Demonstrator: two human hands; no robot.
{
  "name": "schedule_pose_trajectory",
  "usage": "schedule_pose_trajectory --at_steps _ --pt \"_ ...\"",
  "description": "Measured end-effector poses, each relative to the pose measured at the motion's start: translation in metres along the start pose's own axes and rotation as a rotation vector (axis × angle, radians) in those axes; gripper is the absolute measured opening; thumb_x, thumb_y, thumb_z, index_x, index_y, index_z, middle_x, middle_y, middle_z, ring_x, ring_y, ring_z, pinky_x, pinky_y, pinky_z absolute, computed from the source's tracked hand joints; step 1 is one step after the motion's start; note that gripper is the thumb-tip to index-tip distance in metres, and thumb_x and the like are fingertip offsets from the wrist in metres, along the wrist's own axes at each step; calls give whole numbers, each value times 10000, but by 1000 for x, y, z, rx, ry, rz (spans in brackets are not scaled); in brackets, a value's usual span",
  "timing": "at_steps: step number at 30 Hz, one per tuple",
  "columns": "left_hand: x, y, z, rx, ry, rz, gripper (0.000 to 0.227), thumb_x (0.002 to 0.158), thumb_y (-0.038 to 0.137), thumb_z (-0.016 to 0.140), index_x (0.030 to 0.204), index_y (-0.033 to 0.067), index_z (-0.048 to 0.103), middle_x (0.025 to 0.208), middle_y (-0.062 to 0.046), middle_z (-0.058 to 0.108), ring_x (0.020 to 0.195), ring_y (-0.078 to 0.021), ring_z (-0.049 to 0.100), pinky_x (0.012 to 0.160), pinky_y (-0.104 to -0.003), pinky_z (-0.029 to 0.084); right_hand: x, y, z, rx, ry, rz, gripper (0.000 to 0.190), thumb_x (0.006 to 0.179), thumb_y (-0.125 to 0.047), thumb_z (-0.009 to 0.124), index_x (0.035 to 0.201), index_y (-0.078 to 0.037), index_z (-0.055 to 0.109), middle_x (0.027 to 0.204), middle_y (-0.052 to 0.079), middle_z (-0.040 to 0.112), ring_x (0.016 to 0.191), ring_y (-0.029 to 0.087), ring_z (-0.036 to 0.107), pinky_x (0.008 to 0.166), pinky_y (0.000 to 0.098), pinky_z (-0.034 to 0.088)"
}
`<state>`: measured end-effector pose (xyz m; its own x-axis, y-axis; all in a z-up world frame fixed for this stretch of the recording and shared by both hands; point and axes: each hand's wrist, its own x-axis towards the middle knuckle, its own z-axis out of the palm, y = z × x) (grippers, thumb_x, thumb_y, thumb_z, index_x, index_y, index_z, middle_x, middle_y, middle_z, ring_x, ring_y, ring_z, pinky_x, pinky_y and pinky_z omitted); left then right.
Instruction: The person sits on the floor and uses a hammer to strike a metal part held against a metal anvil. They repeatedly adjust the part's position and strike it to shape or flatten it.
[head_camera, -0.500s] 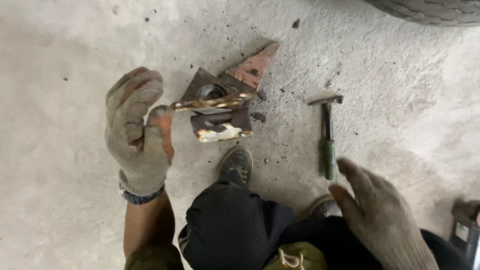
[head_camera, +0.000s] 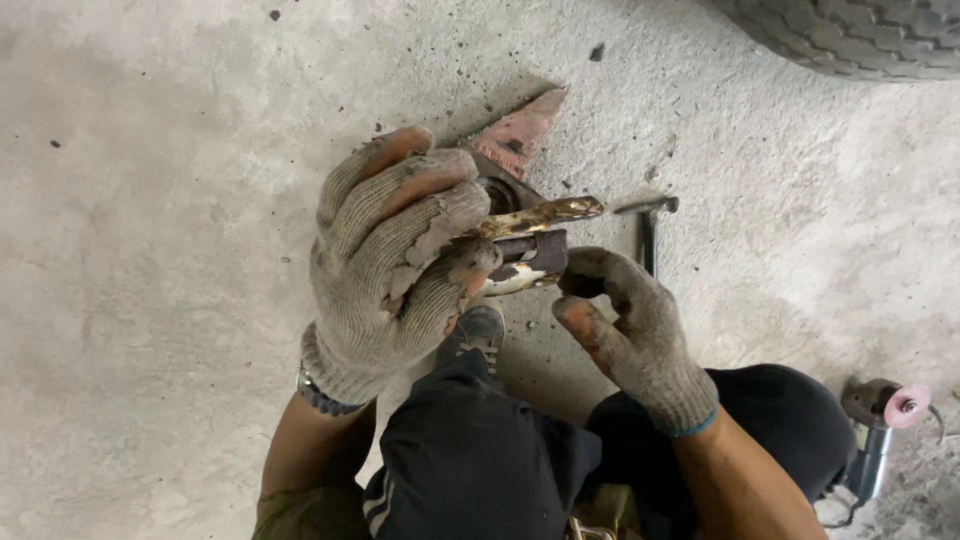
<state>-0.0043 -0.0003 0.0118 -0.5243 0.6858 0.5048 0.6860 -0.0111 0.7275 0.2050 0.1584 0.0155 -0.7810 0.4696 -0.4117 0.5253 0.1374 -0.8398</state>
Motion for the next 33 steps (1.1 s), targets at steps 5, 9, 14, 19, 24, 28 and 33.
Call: schedule_pose_trajectory --at_steps 5,9,14,19,24,28,33 --pt "5 0 5 -49 -19 -4 302 961 255 810 1212 109 726 1370 -47 649 1392 -307 539 1198 -432 461 3 -4 6 58 -14 -21 564 917 -318 738 1335 28 587 1147 123 719 1084 193 665 908 334 558" --pt "6 6 7 -31 -23 -6 262 923 248 847 1115 102 743 1322 -54 663 1392 -316 563 1180 -435 481 3 -11 6 -58 -39 3 548 899 -319 729 1324 5 605 1125 133 732 1048 201 691 860 347 561" --pt "6 16 8 -27 -28 -65 233 896 157 840 1089 70 741 1276 -69 681 1322 -284 616 1139 -405 527 4 -16 5 -79 -34 -38 526 928 -338 701 1321 3 622 1148 167 730 1060 233 721 898 366 576" --pt "-4 21 11 -225 18 -261 201 946 48 788 1128 1 715 1258 -121 685 1175 -216 693 1031 -316 600 4 -10 3 -69 -47 -44 582 926 -375 699 1345 12 586 1207 189 711 1123 260 728 934 384 588" --pt "-4 23 14 -323 55 -375 139 977 1 738 1112 -19 712 1263 -129 689 1129 -193 693 999 -291 588 3 -10 0 -38 -43 -112 572 928 -350 707 1332 36 590 1221 214 695 1135 291 715 931 400 576" --pt "-2 28 17 -344 45 -381 117 991 -31 735 1104 -26 705 1274 -132 674 1208 -204 677 1053 -302 584 4 -5 -4 -25 -67 -71 511 913 -352 700 1279 -1 637 1184 174 724 1087 279 738 900 381 589" --pt "-8 33 17 -359 66 -431 182 961 -49 714 1141 -36 692 1274 -139 665 1204 -213 668 1014 -306 582 6 6 4 -118 -22 -191 477 930 -339 702 1237 22 652 1196 211 701 1071 351 710 873 408 576"
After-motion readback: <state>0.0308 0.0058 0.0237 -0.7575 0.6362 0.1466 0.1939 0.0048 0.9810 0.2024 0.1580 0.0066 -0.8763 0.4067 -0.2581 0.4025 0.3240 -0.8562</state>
